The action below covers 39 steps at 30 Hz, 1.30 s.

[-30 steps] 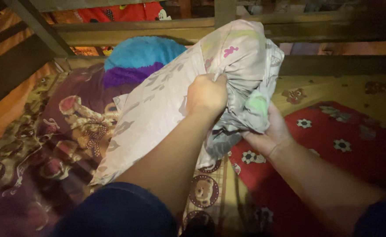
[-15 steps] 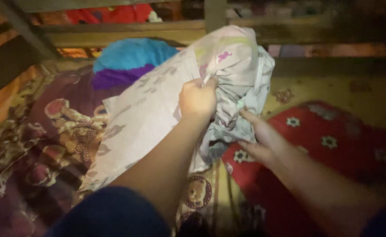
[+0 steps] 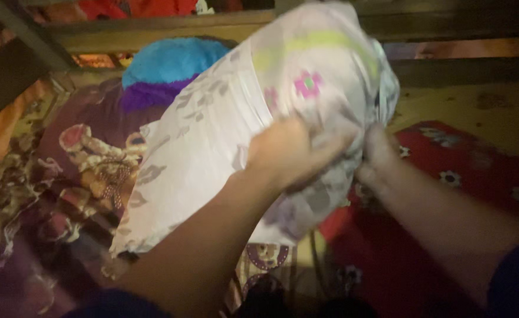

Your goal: The person folds a blue towel, a red and yellow blanket, and a patterned pillowcase on a bed. They smooth the items and fold them into compact shapes, placing the finished items on the bed.

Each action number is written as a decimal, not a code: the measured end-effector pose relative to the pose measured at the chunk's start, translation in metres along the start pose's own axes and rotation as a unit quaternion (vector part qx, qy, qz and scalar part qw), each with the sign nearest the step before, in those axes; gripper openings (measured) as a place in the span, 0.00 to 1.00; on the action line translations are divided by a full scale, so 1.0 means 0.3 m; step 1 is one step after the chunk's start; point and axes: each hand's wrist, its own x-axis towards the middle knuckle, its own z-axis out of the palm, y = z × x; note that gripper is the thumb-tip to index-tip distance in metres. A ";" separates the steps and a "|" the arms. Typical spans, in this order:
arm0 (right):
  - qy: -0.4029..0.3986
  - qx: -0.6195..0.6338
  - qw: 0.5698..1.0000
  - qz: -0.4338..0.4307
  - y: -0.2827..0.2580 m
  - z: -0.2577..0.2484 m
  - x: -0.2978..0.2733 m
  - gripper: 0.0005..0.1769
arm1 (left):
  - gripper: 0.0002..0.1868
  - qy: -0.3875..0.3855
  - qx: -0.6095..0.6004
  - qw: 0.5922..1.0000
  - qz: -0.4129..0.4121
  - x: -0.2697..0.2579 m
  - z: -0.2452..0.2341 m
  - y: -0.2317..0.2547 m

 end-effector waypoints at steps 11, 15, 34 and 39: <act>-0.271 -0.033 0.962 -0.002 -0.130 0.252 -0.050 0.27 | 0.70 0.172 0.082 0.969 -0.158 0.100 -0.243 0.189; -0.256 -0.062 0.964 0.033 -0.107 0.241 -0.062 0.27 | 0.52 0.167 0.043 0.974 -0.145 0.117 -0.221 0.153; -0.203 -0.221 0.945 -0.127 -0.060 0.009 -0.178 0.29 | 0.21 0.280 -0.025 0.959 -0.023 0.078 -0.015 0.073; -0.266 -0.385 0.861 -0.201 0.123 -0.039 -0.248 0.25 | 0.24 0.316 -0.041 0.947 -0.033 0.168 -0.055 0.055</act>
